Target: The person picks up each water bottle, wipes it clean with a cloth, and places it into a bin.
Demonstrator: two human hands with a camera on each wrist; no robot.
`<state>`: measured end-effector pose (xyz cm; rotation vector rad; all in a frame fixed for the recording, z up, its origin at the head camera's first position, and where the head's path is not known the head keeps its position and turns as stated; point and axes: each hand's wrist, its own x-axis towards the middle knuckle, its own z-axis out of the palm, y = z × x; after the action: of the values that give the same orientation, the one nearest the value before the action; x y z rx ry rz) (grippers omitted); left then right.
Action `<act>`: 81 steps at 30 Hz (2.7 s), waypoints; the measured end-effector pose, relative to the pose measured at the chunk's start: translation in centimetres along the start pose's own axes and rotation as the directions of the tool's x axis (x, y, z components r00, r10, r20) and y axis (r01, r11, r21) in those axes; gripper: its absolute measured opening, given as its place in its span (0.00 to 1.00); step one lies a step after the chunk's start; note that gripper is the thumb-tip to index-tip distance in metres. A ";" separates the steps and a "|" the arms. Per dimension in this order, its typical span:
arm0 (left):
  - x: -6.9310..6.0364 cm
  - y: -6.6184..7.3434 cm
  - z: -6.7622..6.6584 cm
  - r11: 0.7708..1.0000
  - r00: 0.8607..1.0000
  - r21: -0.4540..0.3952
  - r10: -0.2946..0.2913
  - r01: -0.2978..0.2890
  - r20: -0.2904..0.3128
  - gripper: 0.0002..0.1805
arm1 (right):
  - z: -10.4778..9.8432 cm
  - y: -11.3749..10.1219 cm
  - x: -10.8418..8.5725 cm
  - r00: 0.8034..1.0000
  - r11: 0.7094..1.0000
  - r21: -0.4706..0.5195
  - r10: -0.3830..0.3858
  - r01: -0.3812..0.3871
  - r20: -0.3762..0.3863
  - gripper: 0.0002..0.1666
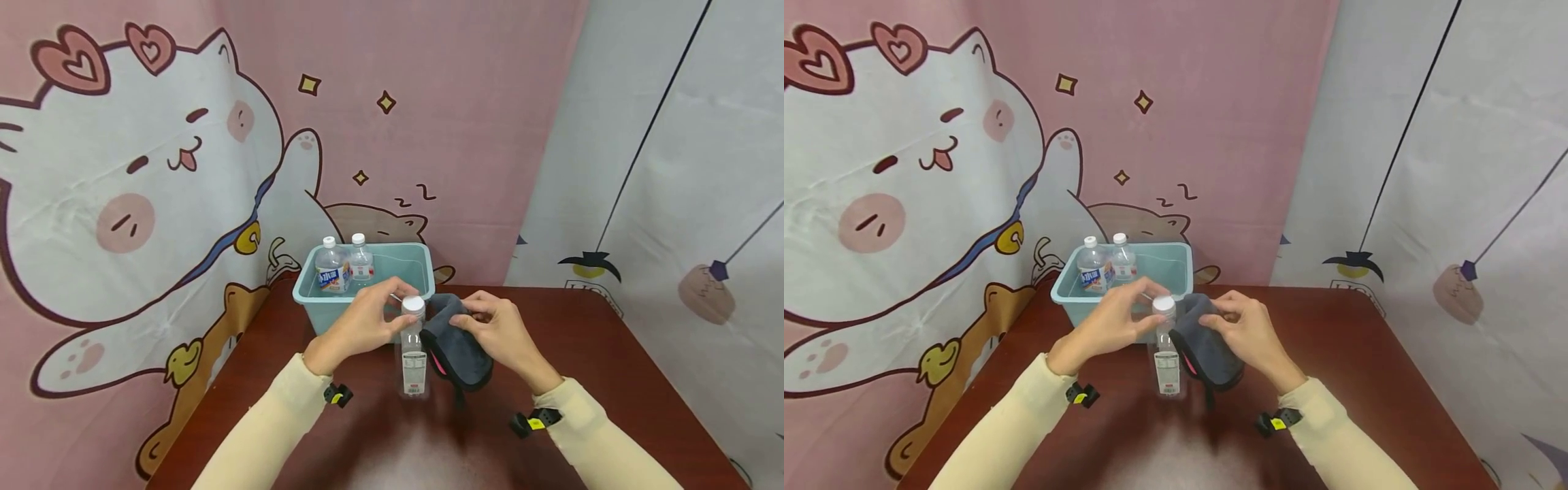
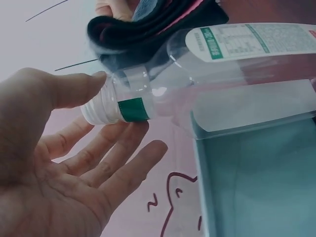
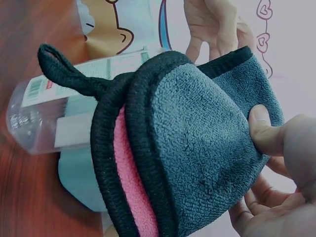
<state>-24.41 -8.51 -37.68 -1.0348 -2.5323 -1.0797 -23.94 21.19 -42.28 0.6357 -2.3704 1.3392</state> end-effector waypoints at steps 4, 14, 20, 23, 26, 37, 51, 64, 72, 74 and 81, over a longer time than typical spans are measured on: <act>0.5 0.4 -1.2 0.999 0.998 0.028 0.023 -0.021 -0.062 0.22 | -0.7 0.2 -0.2 1.000 1.000 0.001 -0.008 0.008 -0.021 0.12; 2.9 2.4 -6.1 0.999 0.962 -0.032 0.013 -0.023 -0.274 0.19 | -1.9 1.0 -1.0 0.999 1.000 -0.007 -0.003 0.003 -0.049 0.14; 5.7 3.2 -8.6 0.997 0.898 -0.013 0.059 -0.072 -0.436 0.19 | -2.3 1.4 -1.3 0.998 1.000 0.000 0.006 -0.006 -0.062 0.14; 7.1 3.4 -9.3 0.997 0.862 0.015 0.068 -0.070 -0.502 0.19 | -2.4 1.6 -1.4 0.998 1.000 -0.002 0.013 -0.014 -0.064 0.14; 8.5 3.1 -9.6 0.998 0.834 0.035 0.062 -0.052 -0.549 0.19 | -2.6 1.8 -1.5 0.997 1.000 -0.007 0.017 -0.018 -0.069 0.13; 12.8 -0.6 -8.2 0.995 0.841 0.021 -0.067 0.093 -0.538 0.22 | -3.3 2.4 -1.5 0.997 0.999 -0.046 0.022 -0.025 -0.069 0.12; 13.7 -6.9 -4.7 0.950 0.933 0.135 -0.237 0.281 -0.271 0.25 | -2.7 3.6 -1.4 0.998 0.999 -0.043 0.019 -0.022 -0.064 0.11; 13.7 -12.0 -3.1 0.929 0.939 0.159 -0.315 0.335 -0.139 0.24 | -2.5 3.9 -1.6 0.998 0.998 -0.045 0.039 -0.041 -0.059 0.12; 15.9 -19.1 -1.1 0.906 0.926 0.195 -0.356 0.376 -0.128 0.32 | -2.7 4.2 -1.8 0.997 0.998 -0.038 0.051 -0.053 -0.064 0.12; 16.3 -20.5 -0.7 0.901 0.927 0.223 -0.352 0.373 -0.128 0.33 | -2.7 4.2 -1.8 0.997 0.998 -0.036 0.054 -0.057 -0.063 0.12; 14.7 -15.2 -2.2 0.887 0.924 0.260 -0.375 0.381 -0.075 0.35 | -2.6 4.6 -2.1 0.996 0.997 -0.037 0.071 -0.073 -0.053 0.12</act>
<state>-45.65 -9.76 -38.26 -0.4645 -2.8317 -0.7807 -24.39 26.01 -45.31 0.5033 -2.3924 1.3192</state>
